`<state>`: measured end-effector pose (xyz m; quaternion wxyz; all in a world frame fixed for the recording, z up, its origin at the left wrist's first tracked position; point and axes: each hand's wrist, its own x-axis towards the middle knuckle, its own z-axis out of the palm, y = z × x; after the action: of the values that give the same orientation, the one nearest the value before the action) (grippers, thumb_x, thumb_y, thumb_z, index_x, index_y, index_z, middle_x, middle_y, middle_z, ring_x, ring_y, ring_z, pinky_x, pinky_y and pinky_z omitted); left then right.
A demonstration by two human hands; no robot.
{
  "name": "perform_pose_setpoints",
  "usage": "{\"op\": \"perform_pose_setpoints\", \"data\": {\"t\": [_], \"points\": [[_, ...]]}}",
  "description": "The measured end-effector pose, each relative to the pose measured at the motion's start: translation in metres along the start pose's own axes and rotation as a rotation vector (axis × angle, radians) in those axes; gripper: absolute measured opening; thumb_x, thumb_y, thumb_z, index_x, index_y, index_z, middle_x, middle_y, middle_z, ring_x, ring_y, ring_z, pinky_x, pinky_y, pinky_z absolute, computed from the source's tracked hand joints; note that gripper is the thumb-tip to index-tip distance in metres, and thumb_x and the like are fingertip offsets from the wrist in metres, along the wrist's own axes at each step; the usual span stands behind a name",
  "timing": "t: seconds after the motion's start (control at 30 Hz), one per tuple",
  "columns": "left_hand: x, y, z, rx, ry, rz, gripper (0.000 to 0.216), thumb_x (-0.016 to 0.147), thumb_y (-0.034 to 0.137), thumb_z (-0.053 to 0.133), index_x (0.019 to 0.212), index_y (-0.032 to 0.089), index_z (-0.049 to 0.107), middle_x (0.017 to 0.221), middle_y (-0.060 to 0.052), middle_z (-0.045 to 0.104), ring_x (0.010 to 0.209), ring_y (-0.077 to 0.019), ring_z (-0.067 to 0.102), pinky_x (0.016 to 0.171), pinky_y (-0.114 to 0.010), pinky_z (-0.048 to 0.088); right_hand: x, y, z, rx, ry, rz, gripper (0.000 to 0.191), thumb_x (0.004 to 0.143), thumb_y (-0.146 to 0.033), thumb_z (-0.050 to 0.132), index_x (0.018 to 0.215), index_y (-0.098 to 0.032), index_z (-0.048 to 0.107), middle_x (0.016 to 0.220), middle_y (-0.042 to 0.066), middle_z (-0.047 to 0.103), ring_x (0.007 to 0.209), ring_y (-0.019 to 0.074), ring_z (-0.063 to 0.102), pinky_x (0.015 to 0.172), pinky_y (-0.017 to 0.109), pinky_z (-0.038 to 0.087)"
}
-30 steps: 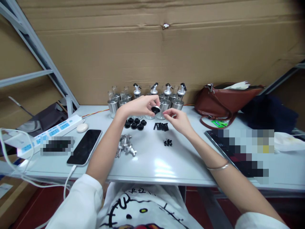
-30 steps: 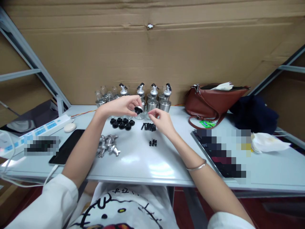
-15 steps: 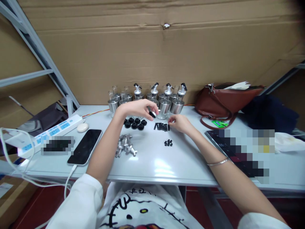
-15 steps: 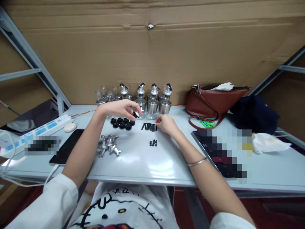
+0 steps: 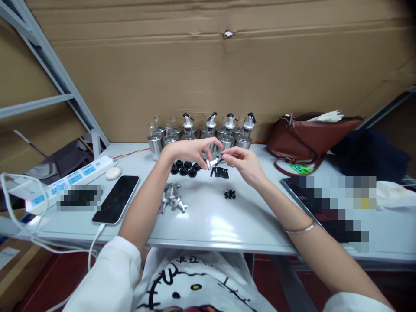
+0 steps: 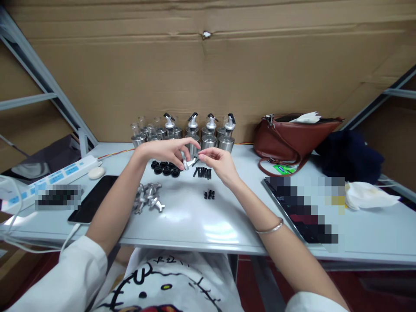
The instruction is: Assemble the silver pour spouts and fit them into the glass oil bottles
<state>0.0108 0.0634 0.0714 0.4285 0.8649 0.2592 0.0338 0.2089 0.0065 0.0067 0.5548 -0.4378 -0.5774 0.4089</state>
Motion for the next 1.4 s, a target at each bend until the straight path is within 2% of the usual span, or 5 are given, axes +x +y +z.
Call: {"op": "perform_pose_setpoints", "data": {"t": [0.4,0.8,0.93,1.23,1.4], "points": [[-0.003,0.001,-0.002,0.017,0.022,0.029,0.067,0.069,0.020,0.069,0.129,0.027,0.038,0.095,-0.001,0.065,0.077,-0.0126,0.062,0.069,-0.025,0.041,0.000,0.001,0.000,0.048,-0.063,-0.005,0.041,0.057,-0.051,0.079,0.073,-0.017,0.061,0.058,-0.002,0.061,0.052,0.0095,0.052,0.053,0.025,0.043],[0.001,0.008,0.002,0.070,-0.005,0.085,0.059,0.072,0.019,0.065,0.126,0.024,0.042,0.089,0.000,0.060,0.076,-0.0111,0.060,0.068,-0.023,0.042,0.000,0.005,0.003,0.160,-0.014,0.053,0.034,0.053,-0.045,0.083,0.068,-0.017,0.069,0.052,-0.002,0.062,0.048,0.0094,0.054,0.053,0.025,0.047],[0.002,0.008,0.002,0.094,0.029,0.081,0.055,0.072,0.018,0.064,0.124,0.021,0.046,0.093,-0.001,0.060,0.077,-0.0113,0.060,0.069,-0.023,0.043,0.001,0.003,-0.001,0.274,-0.078,0.102,0.031,0.057,-0.042,0.082,0.074,-0.018,0.074,0.056,-0.001,0.065,0.052,0.0104,0.058,0.057,0.026,0.050],[-0.001,0.009,-0.002,0.126,0.069,0.034,0.055,0.071,0.020,0.067,0.125,0.021,0.055,0.100,-0.003,0.064,0.077,-0.0106,0.061,0.070,-0.023,0.044,0.003,0.002,-0.011,0.283,-0.208,0.212,0.042,0.047,-0.022,0.088,0.086,-0.019,0.073,0.072,0.000,0.070,0.058,0.0110,0.063,0.064,0.031,0.055],[-0.001,0.009,-0.003,0.089,0.063,0.062,0.055,0.070,0.020,0.069,0.124,0.022,0.057,0.096,-0.003,0.064,0.073,-0.0098,0.062,0.067,-0.022,0.044,0.002,0.001,-0.012,0.282,-0.224,0.207,0.041,0.046,-0.022,0.088,0.085,-0.019,0.073,0.064,-0.001,0.069,0.056,0.0110,0.063,0.060,0.029,0.055]]}}
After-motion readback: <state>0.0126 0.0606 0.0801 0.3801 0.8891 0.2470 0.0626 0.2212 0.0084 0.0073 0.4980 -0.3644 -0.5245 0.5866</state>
